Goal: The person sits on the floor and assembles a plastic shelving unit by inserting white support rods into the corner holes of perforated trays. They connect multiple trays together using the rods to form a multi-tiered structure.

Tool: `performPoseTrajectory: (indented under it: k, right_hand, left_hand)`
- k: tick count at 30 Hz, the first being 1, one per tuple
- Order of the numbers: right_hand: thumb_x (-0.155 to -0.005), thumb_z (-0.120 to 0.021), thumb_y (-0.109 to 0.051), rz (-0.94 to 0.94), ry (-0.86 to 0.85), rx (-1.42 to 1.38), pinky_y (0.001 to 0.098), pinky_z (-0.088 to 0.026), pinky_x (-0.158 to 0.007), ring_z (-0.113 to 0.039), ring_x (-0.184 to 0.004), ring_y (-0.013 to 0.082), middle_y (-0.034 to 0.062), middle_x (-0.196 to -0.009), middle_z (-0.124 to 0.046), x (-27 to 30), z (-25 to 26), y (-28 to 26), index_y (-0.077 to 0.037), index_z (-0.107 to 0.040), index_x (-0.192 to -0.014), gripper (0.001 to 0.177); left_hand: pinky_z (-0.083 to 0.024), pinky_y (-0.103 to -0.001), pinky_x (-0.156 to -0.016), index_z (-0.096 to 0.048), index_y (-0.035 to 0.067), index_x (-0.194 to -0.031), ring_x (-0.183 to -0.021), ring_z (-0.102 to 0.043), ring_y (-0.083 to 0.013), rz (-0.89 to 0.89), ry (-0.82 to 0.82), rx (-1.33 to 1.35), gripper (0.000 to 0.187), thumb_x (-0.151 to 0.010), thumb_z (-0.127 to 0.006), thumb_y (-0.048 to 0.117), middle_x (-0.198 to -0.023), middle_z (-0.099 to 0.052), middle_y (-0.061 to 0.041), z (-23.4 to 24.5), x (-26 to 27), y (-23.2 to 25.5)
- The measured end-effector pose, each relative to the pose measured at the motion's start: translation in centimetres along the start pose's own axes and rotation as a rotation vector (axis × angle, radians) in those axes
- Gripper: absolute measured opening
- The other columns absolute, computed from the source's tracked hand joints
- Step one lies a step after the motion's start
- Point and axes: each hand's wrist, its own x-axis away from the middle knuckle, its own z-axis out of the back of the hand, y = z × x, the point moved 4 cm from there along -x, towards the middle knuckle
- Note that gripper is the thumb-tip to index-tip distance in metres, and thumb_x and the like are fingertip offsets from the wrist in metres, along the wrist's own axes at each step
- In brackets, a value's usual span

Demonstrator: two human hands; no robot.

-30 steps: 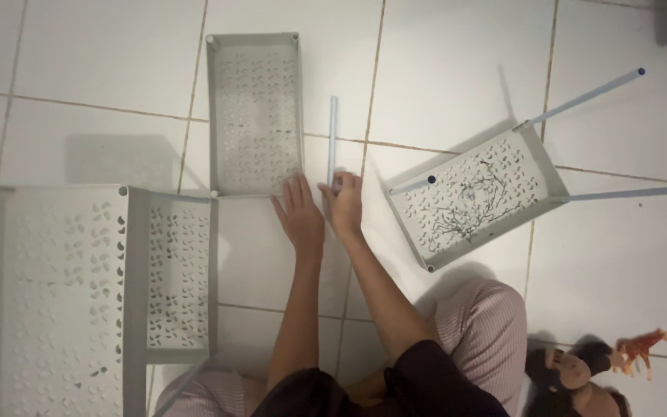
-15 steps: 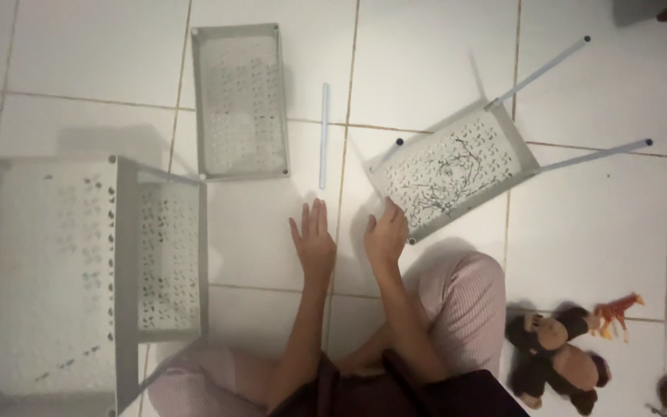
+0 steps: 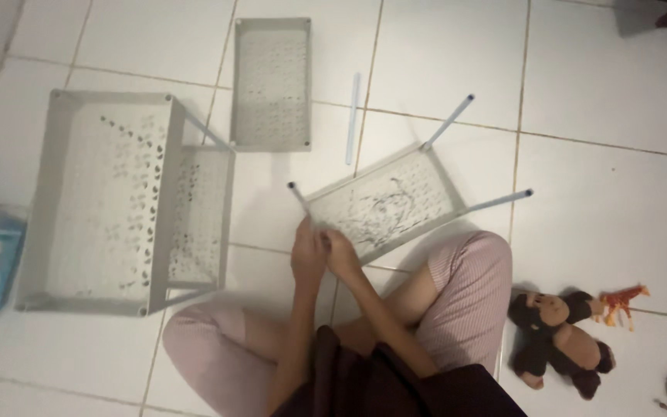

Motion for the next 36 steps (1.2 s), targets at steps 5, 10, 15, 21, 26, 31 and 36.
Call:
performPoseTrajectory:
  k: [5,10,15,21,26,31,36]
  right_hand:
    - [-0.1,-0.061,-0.005,0.197,-0.262,-0.223,0.0393,-0.058,-0.107,-0.076,-0.124,0.0328,0.0217,-0.136,-0.077,1.9,-2.8,-0.5,-0.004,-0.073,-0.144,0.046]
    - [-0.111,-0.072,-0.012,0.017,0.26,-0.252,0.0393,-0.057,-0.108,-0.073,-0.124,0.0302,0.0168,-0.135,-0.076,1.5,1.9,1.8,-0.003,-0.074,-0.134,0.025]
    - [-0.106,-0.067,0.0,-0.003,0.622,-0.43,0.0391,-0.058,-0.107,-0.067,-0.127,0.0282,0.0159,-0.143,-0.065,2.1,8.5,4.3,-0.002,-0.061,-0.144,0.038]
    - [-0.096,-0.076,0.003,-0.085,0.955,-0.349,0.0388,-0.061,-0.099,-0.063,-0.124,0.0276,0.0201,-0.145,-0.047,4.7,11.9,4.9,0.002,-0.04,-0.154,0.068]
    - [-0.101,-0.079,0.002,-0.063,0.898,-0.416,0.0389,-0.059,-0.102,-0.062,-0.124,0.0256,0.0159,-0.141,-0.054,4.2,11.3,5.2,-0.001,-0.04,-0.151,0.064]
    - [-0.111,-0.075,-0.008,0.076,0.627,-0.529,0.033,-0.056,-0.094,-0.062,-0.114,0.0172,0.0057,-0.125,-0.063,3.8,6.5,4.5,-0.009,-0.059,-0.133,0.027]
    - [-0.111,-0.071,-0.013,-0.053,0.446,-0.594,0.0305,-0.058,-0.093,-0.066,-0.105,0.0116,-0.0009,-0.114,-0.068,3.8,4.4,4.8,-0.013,-0.064,-0.124,0.015]
  left_hand:
    - [-0.052,-0.046,-0.115,-0.051,0.004,-0.166,-0.148,-0.056,-0.0423,-0.178,0.172,-0.075,0.057,-0.109,-0.056,0.011,-0.172,-0.049,-0.02,3.3,1.5,-2.3]
    - [-0.049,-0.055,-0.121,-0.058,-0.002,-0.156,-0.146,-0.054,-0.0496,-0.44,0.325,-0.297,0.055,-0.103,-0.06,0.01,-0.163,-0.052,-0.03,2.3,4.9,-1.8]
    - [-0.058,-0.054,-0.105,-0.071,0.005,-0.141,-0.119,-0.073,-0.042,-0.707,-0.01,-0.245,0.037,-0.106,-0.06,0.01,-0.135,-0.077,-0.02,-5.0,7.9,0.1]
    - [-0.061,-0.047,-0.08,-0.079,0.016,-0.111,-0.092,-0.079,-0.0319,-0.653,-0.072,-0.523,0.021,-0.098,-0.063,0.011,-0.108,-0.081,-0.008,-7.1,7.8,-0.7]
    - [-0.059,-0.047,-0.073,-0.075,0.013,-0.099,-0.081,-0.075,-0.0316,-0.625,0.008,-0.595,0.011,-0.098,-0.063,0.012,-0.095,-0.077,-0.009,-3.1,6.5,-3.2]
    - [-0.056,-0.048,-0.085,-0.075,0.014,-0.096,-0.087,-0.074,-0.0319,-0.583,0.121,-0.679,0.014,-0.095,-0.063,0.009,-0.09,-0.076,-0.007,0.6,5.3,-3.4]
    - [-0.053,-0.051,-0.092,-0.076,0.012,-0.099,-0.092,-0.074,-0.0322,-0.642,0.12,-0.604,0.012,-0.095,-0.064,0.012,-0.098,-0.079,-0.008,1.5,4.8,-2.0]
